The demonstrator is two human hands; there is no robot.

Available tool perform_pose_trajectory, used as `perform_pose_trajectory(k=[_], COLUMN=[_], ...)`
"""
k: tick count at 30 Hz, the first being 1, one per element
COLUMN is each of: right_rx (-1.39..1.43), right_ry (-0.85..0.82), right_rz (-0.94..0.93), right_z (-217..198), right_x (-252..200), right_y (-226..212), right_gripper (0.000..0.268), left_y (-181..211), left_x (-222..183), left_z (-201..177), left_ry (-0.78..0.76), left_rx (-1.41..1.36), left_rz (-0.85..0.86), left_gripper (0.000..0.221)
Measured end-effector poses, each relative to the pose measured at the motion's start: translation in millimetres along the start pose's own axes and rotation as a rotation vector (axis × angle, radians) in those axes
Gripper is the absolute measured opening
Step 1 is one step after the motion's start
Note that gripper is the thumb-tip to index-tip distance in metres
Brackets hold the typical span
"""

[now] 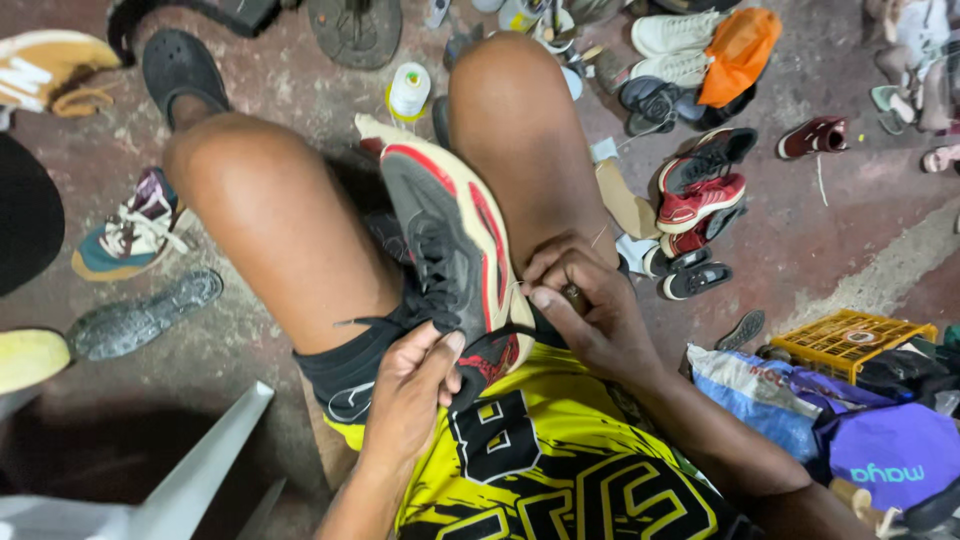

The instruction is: The person sews the sole of a sneaker by hand, pulling a white thread through the material with a needle while holding the shoe on their lap and receiving assistance from another person to tension the thread.

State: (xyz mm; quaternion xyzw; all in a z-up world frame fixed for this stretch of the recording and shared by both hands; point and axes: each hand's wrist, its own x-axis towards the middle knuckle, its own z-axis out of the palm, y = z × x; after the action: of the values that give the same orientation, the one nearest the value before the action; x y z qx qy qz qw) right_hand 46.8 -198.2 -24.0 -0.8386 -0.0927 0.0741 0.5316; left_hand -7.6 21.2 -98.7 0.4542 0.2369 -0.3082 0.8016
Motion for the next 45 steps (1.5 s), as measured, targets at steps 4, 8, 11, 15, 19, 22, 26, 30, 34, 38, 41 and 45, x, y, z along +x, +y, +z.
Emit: perform_pose_trajectory(k=[4, 8, 11, 15, 19, 22, 26, 30, 34, 38, 41, 45], right_rx=[-0.122, 0.052, 0.389, 0.73, 0.91, 0.966, 0.84, 0.72, 0.662, 0.653, 0.566, 0.457], right_ry=[0.034, -0.031, -0.127, -0.127, -0.021, 0.016, -0.057, -0.042, -0.026, -0.025, -0.028, -0.08], right_rz=[-0.072, -0.013, 0.139, 0.398, 0.536, 0.563, 0.412, 0.258, 0.185, 0.186, 0.106, -0.01], right_z=[2.4, 12.9, 30.4, 37.9, 38.2, 36.7, 31.9, 30.7, 21.2, 13.3, 7.2, -7.9], right_x=[0.4, 8.9, 16.3, 13.5, 12.8, 12.2, 10.5, 12.9, 15.8, 17.7, 22.7, 28.3], right_y=[6.0, 27.3, 46.9, 57.7, 58.0, 48.7, 40.6, 39.4, 37.0, 40.2, 43.6, 45.3], right_gripper=[0.015, 0.017, 0.028, 0.053, 0.057, 0.053, 0.048, 0.053, 0.056, 0.055, 0.056, 0.054], left_y=[-4.8, 10.5, 19.2, 27.1, 42.2, 61.5, 69.6, 61.2, 56.6, 50.5, 52.7, 48.7], left_x=[-4.6, -12.1, -16.7, -18.1, -23.7, -27.2, -22.8, -11.9, -3.7, 3.0, 5.3, -6.5], left_z=[-7.2, -4.6, 4.9, 10.2, 12.8, 19.1, 29.9, 30.1, 30.8, 41.6, 51.3, 65.6], left_ry=[-0.036, -0.057, -0.044, -0.055, -0.014, -0.016, -0.107, -0.115, -0.177, -0.12, -0.067, 0.088], left_rx=[-0.186, -0.21, -0.187, -0.093, 0.512, 0.843, 0.848, 0.537, 0.094, -0.168, -0.241, 0.035], left_rz=[0.112, 0.113, 0.134, 0.151, 0.338, 0.52, 0.733, 0.576, 0.357, 0.29, 0.261, 0.279], left_gripper=[0.023, 0.032, 0.035, 0.036, 0.019, 0.02, 0.02, 0.017, 0.028, 0.027, 0.029, 0.02])
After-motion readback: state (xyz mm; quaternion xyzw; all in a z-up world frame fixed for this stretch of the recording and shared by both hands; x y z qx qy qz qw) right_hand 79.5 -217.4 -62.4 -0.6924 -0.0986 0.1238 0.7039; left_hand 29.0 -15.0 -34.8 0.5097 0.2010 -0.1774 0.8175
